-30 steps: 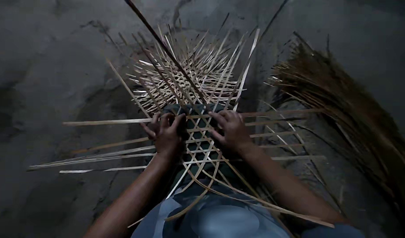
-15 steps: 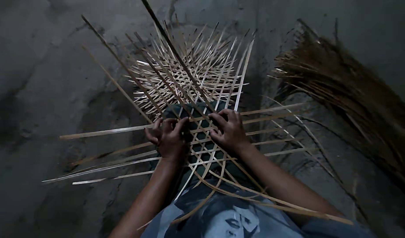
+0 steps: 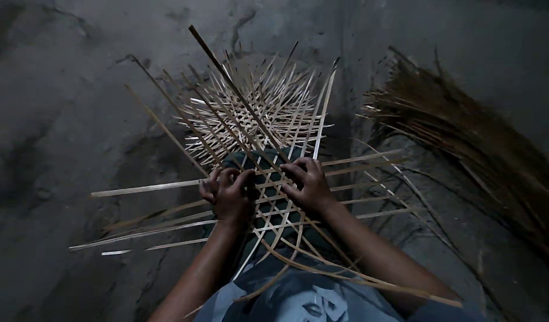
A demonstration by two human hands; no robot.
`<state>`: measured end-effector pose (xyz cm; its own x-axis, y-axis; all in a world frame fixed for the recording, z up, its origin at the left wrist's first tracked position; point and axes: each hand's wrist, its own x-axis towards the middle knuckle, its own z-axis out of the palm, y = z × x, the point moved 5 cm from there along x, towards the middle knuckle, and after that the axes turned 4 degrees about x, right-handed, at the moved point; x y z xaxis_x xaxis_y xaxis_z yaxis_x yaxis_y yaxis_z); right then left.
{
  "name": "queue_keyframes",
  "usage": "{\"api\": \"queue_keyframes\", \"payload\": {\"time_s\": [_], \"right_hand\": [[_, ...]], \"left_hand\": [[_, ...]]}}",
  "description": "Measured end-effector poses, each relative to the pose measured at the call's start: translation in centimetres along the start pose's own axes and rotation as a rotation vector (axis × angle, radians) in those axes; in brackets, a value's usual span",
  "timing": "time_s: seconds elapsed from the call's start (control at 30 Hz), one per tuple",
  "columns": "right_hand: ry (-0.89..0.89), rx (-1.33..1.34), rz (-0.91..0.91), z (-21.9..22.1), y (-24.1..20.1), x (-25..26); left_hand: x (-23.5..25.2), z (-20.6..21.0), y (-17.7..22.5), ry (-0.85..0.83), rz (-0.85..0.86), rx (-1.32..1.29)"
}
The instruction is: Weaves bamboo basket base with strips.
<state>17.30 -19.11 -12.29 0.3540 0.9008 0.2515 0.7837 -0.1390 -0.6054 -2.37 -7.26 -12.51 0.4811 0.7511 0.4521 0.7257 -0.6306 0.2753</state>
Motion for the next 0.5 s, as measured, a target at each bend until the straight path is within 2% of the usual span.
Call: {"api": "queue_keyframes", "payload": {"time_s": [0.07,0.13,0.3,0.5], "right_hand": [[-0.001,0.176,0.043,-1.8,0.0,-0.4],[0.054,0.21,0.109,-3.4,0.1,-1.1],[0.076,-0.099,0.03,-2.0,-0.7,-3.5],[0.142,-0.183,0.001,-0.9,-1.1,-4.6]], "left_hand": [[-0.2,-1.7,-0.3,-0.015,0.001,-0.042],[-0.5,-3.2,-0.4,0.008,-0.029,-0.024],[-2.6,-2.0,-1.6,0.025,-0.103,0.014],[-3.3,-1.4,-2.0,0.062,-0.112,-0.03]]}}
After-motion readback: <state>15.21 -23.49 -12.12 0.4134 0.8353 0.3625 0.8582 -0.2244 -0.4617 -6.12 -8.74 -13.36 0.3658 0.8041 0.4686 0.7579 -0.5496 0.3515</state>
